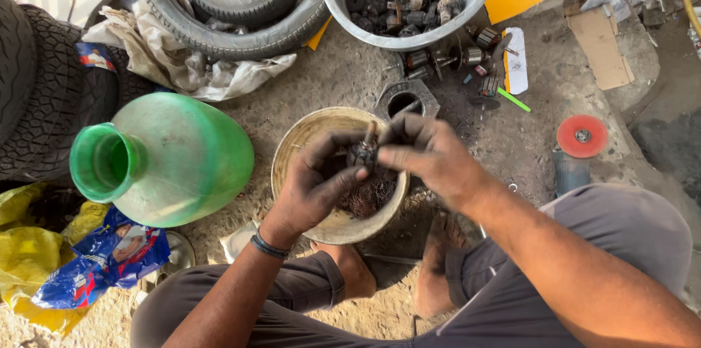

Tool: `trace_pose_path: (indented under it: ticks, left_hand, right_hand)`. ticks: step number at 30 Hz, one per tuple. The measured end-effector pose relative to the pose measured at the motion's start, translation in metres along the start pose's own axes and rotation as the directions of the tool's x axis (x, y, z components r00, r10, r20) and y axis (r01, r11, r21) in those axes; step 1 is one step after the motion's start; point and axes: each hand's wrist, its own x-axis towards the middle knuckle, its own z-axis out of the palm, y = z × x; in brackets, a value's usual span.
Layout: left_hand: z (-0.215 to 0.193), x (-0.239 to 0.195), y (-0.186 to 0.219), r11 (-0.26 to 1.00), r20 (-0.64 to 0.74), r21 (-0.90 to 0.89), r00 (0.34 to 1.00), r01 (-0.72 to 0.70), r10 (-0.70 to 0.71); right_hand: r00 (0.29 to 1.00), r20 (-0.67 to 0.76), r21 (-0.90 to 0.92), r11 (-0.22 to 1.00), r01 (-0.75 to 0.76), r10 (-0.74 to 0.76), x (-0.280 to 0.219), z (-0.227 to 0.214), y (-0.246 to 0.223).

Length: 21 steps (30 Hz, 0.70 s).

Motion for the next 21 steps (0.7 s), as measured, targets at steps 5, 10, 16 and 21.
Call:
trace_pose_path:
  ticks: [5, 10, 16, 21]
  left_hand:
    - [-0.001, 0.0, 0.005, 0.984, -0.133, -0.147, 0.984, 0.101, -0.121]
    - [-0.004, 0.0, -0.003, 0.966, -0.16, -0.229, 0.974, 0.12, -0.158]
    - [-0.004, -0.006, -0.01, 0.989, -0.16, -0.134, 0.983, 0.066, -0.087]
    - [-0.007, -0.012, -0.011, 0.97, -0.151, -0.231, 0.982, 0.076, -0.112]
  right_hand:
    - [0.953, -0.248, -0.437, 0.898, 0.049, -0.172, 0.037, -0.051, -0.002]
    - [0.897, -0.441, -0.801, 0.466, -0.376, -0.033, 0.07, -0.081, 0.085]
    - [0.889, -0.387, -0.741, 0.49, -0.459, 0.246, 0.086, -0.103, 0.184]
    - [0.782, -0.358, -0.524, 0.583, -0.621, 0.51, 0.093, -0.111, 0.181]
